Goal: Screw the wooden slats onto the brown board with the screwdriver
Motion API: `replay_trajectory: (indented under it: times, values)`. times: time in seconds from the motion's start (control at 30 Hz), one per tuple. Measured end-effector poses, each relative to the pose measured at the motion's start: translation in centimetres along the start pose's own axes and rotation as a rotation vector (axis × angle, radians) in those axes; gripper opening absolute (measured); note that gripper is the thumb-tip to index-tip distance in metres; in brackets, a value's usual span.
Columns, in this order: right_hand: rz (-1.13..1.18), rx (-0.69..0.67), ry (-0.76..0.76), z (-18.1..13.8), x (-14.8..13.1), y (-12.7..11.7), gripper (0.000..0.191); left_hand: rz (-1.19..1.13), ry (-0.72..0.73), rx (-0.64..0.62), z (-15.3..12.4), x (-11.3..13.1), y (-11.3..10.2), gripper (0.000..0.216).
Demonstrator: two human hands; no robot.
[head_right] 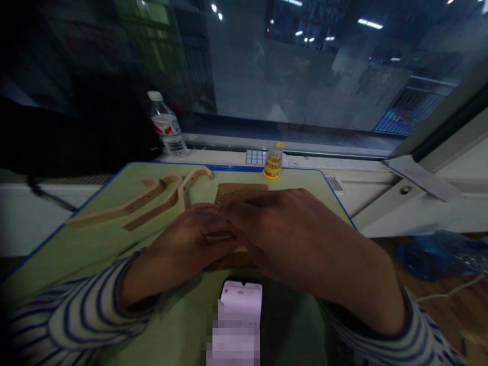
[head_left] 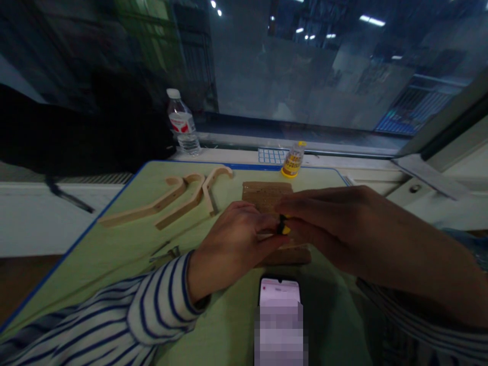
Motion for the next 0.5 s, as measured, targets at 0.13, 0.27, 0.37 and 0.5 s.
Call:
replay_trajectory:
  times: [0.13, 0.27, 0.37, 0.5]
  values:
    - [-0.006, -0.025, 0.026, 0.02, 0.05, -0.07, 0.024, -0.031, 0.015, -0.013, -0.01, 0.01, 0.07, 0.022]
    - [-0.021, -0.023, 0.033, 0.15, 0.02, -0.07, 0.02, -0.063, 0.03, -0.038, 0.03, 0.07, 0.04, 0.024]
    - [-0.034, 0.007, 0.014, 0.24, -0.05, -0.03, 0.019, -0.079, 0.036, -0.046, 0.06, 0.06, 0.0, 0.026]
    - [-0.041, 0.021, -0.003, 0.23, -0.1, -0.07, 0.018, -0.09, 0.026, -0.066, 0.06, -0.05, -0.04, 0.025]
Point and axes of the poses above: each hand's wrist, its own z-axis towards the middle knuckle, its own y-axis out of the palm, x = y × z, the point moved 4 cm from there along z, towards the middle knuckle, and after that the axes turned 13 degrees about x, right-handed, at the moved point
